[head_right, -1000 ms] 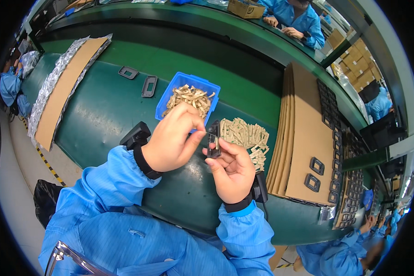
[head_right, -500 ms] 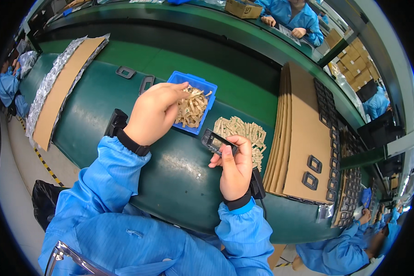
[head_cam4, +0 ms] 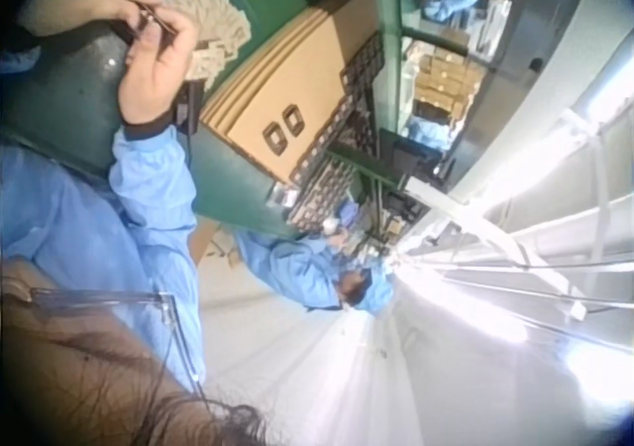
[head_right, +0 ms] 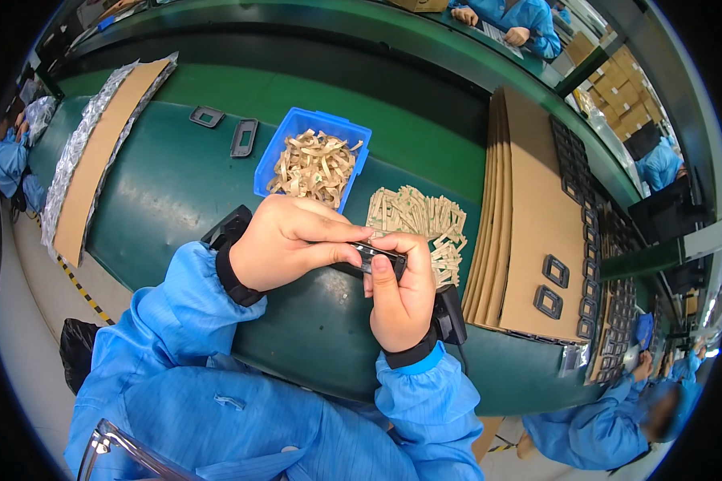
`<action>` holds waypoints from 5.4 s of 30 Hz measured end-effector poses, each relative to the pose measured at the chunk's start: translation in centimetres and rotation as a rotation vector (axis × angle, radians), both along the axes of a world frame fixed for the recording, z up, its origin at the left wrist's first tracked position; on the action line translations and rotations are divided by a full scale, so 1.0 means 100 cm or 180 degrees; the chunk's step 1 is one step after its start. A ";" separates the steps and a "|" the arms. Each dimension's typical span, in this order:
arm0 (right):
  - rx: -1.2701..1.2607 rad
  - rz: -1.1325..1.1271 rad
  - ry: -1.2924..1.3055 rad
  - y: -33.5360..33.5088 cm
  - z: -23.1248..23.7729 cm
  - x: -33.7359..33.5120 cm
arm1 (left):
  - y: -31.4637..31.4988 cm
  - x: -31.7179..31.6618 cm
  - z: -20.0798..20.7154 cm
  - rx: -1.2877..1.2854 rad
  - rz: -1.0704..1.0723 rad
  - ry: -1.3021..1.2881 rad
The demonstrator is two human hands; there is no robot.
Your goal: Manually assembling small plastic housing components and metal inserts at a factory workbench.
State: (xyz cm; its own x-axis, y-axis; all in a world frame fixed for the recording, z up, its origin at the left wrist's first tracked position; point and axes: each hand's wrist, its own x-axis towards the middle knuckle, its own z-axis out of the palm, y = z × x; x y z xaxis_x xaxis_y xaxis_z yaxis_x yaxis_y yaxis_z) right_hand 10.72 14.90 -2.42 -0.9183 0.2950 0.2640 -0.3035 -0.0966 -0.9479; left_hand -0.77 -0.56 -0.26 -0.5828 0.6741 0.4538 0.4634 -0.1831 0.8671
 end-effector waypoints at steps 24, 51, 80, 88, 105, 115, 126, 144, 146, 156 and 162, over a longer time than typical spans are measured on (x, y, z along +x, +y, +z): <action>-0.0001 -0.0212 0.0121 -0.004 0.003 0.001 | 0.005 0.004 -0.004 0.0319 0.0387 0.1180; -0.1547 0.0577 -0.0811 0.001 0.006 -0.001 | 0.000 0.003 -0.001 -0.0863 0.0630 0.0588; 0.2109 -0.3502 0.0385 0.126 0.018 0.164 | 0.156 0.068 0.122 -0.1029 -0.1066 0.2490; 0.3249 -0.3815 -0.0092 0.192 -0.021 0.174 | 0.236 0.094 0.057 -0.1245 -0.1348 0.2549; 0.3181 -0.3653 -0.0296 0.196 -0.025 0.176 | 0.254 0.100 0.035 -0.1604 -0.1360 0.2129; 0.3142 -0.3655 -0.0308 0.196 -0.025 0.176 | 0.268 0.094 0.033 -0.1265 -0.1063 0.2669; 0.3147 -0.3711 -0.0300 0.198 -0.029 0.175 | 0.252 0.119 0.033 -0.0554 -0.0990 0.3690; 0.3152 -0.3661 -0.0293 0.195 -0.030 0.175 | 0.327 0.064 0.028 -0.1496 -0.0565 0.2488; 0.3158 -0.3651 -0.0325 0.196 -0.031 0.174 | 0.340 0.052 0.025 -0.1680 -0.0533 0.2290; 0.3110 -0.3676 -0.0314 0.196 -0.025 0.175 | 0.359 0.049 0.035 -0.1520 -0.0323 0.2123; 0.3109 -0.3670 -0.0316 0.196 -0.026 0.179 | 0.358 0.053 0.036 -0.1373 -0.0286 0.2549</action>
